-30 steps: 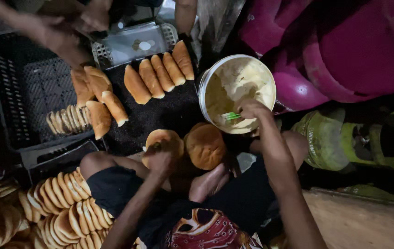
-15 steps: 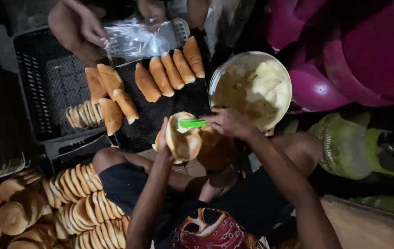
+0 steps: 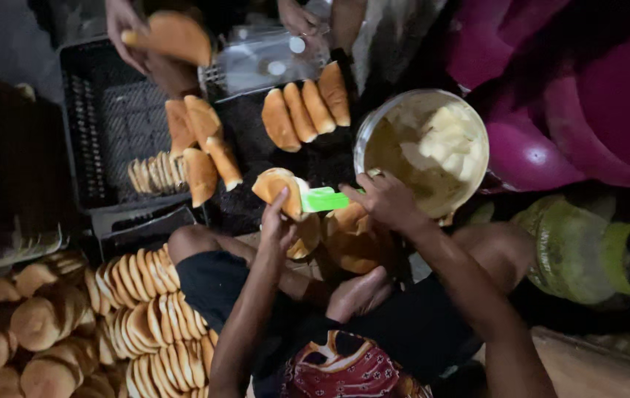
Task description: The person gathers bread buns, opens them by hand, and holds them as filling from a container is spread inside them with a spatula.
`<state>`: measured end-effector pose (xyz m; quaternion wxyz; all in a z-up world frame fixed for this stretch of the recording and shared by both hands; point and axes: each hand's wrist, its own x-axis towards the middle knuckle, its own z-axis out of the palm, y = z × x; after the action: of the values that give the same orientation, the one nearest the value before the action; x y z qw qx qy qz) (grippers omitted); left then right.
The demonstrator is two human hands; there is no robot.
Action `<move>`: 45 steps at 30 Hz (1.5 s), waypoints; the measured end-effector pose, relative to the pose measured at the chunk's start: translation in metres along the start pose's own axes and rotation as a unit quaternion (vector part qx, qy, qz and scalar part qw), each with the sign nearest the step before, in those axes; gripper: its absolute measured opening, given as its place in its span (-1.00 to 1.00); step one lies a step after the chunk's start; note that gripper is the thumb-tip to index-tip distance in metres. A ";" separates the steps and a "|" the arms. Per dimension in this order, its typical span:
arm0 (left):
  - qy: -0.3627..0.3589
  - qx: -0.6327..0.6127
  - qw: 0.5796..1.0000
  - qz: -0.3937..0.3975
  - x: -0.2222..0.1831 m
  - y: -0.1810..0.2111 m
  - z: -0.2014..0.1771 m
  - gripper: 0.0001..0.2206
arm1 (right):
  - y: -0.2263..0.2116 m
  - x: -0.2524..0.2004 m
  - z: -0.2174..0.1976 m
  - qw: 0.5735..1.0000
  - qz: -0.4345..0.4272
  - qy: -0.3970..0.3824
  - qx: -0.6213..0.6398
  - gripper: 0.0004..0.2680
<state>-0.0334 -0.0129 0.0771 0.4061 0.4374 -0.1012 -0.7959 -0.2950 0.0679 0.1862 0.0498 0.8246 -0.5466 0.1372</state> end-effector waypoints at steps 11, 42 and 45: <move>0.050 0.618 0.733 0.279 0.097 0.030 -0.030 -0.59 | 0.064 -0.029 0.006 0.967 0.204 0.027 0.151 -0.72; 0.047 0.886 0.280 0.366 -0.005 -0.047 -0.028 -0.36 | 0.134 -0.090 0.220 0.844 0.384 -0.373 0.026 -0.78; 0.015 0.898 0.347 0.271 -0.033 -0.029 -0.013 -0.21 | 0.118 -0.075 0.224 0.857 0.339 -0.381 0.072 -0.77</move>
<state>-0.0298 0.0329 0.0750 -0.0343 0.5009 -0.8621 -0.0691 -0.3914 0.0356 -0.0575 -0.2713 0.5775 -0.7570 -0.1406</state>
